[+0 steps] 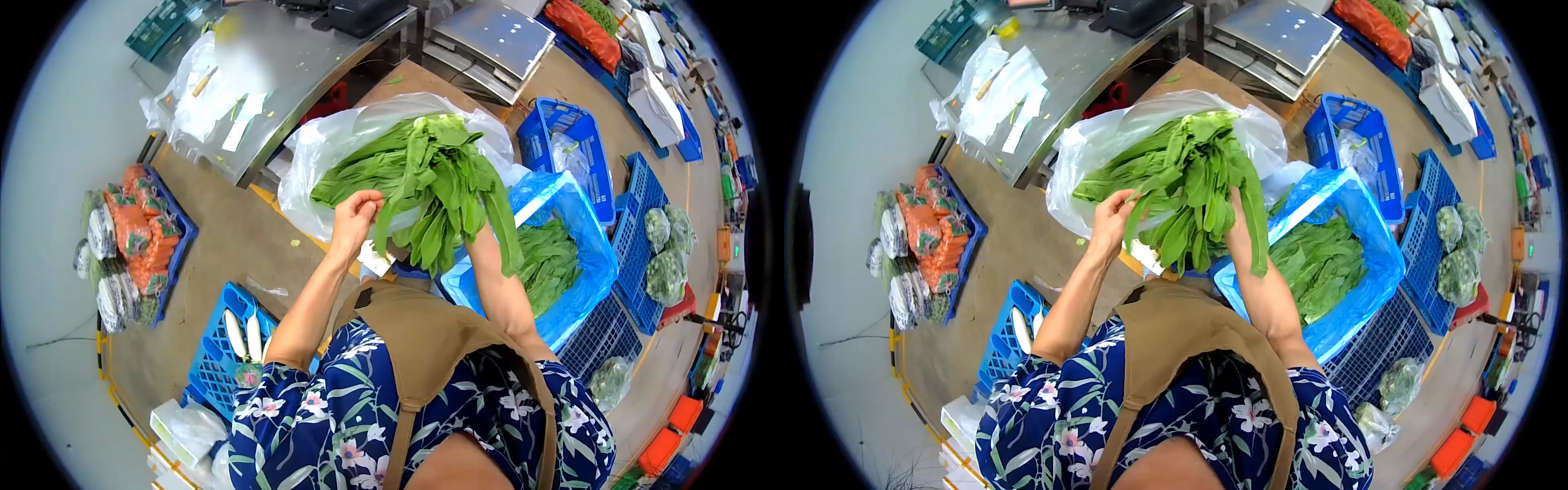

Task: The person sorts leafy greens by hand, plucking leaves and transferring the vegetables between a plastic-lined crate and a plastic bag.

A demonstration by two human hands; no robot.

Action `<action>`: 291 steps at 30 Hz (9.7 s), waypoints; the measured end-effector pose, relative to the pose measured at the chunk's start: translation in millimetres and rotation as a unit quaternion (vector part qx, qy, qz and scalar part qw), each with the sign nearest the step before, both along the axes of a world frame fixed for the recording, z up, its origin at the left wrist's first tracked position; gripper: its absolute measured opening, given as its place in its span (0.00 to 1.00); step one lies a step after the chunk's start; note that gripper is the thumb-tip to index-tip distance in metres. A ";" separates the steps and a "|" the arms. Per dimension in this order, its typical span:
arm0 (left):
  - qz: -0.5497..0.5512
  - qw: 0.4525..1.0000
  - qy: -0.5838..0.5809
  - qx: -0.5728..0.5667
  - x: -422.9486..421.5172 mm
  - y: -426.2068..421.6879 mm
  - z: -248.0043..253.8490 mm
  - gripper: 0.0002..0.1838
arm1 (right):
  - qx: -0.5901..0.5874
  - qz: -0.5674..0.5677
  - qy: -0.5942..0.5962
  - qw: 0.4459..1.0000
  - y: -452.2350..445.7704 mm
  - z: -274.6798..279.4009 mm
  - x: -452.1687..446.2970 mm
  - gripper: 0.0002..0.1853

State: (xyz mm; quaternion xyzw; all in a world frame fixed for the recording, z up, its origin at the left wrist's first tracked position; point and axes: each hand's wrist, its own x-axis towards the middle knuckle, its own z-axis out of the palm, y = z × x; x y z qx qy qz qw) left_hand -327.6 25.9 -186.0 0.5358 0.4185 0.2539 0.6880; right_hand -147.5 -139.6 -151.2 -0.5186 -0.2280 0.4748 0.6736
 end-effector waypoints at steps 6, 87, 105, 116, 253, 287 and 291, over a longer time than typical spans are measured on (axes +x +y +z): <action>-0.196 0.915 -0.115 -0.333 -22.2 -49.3 48.1 0.23 | 0.049 -0.032 0.092 0.994 34.5 -22.4 13.0 0.20; -0.398 0.748 0.320 0.423 -42.3 32.2 72.0 0.09 | -0.323 -0.066 0.264 0.906 118.0 -206.5 31.2 0.51; -0.669 0.683 0.034 0.291 131.5 -152.5 4.6 0.30 | -0.219 -0.267 0.158 0.925 -144.5 -120.6 63.8 0.22; -0.635 0.689 0.148 0.317 157.3 -143.0 -35.1 0.20 | -0.341 -0.436 0.083 0.829 -278.9 -234.1 78.8 0.20; -0.472 0.799 -0.107 0.357 293.0 -250.5 127.6 0.18 | 0.254 -0.362 0.174 0.880 -232.4 -36.9 164.3 0.31; -0.553 0.695 -0.124 -0.442 337.4 -278.7 196.3 0.08 | 0.219 -0.337 0.127 0.907 -223.6 -54.8 118.7 0.35; -0.498 0.702 -0.149 -0.488 360.7 -280.9 206.2 0.08 | 0.207 -0.324 0.173 0.907 -243.5 -28.4 95.1 0.37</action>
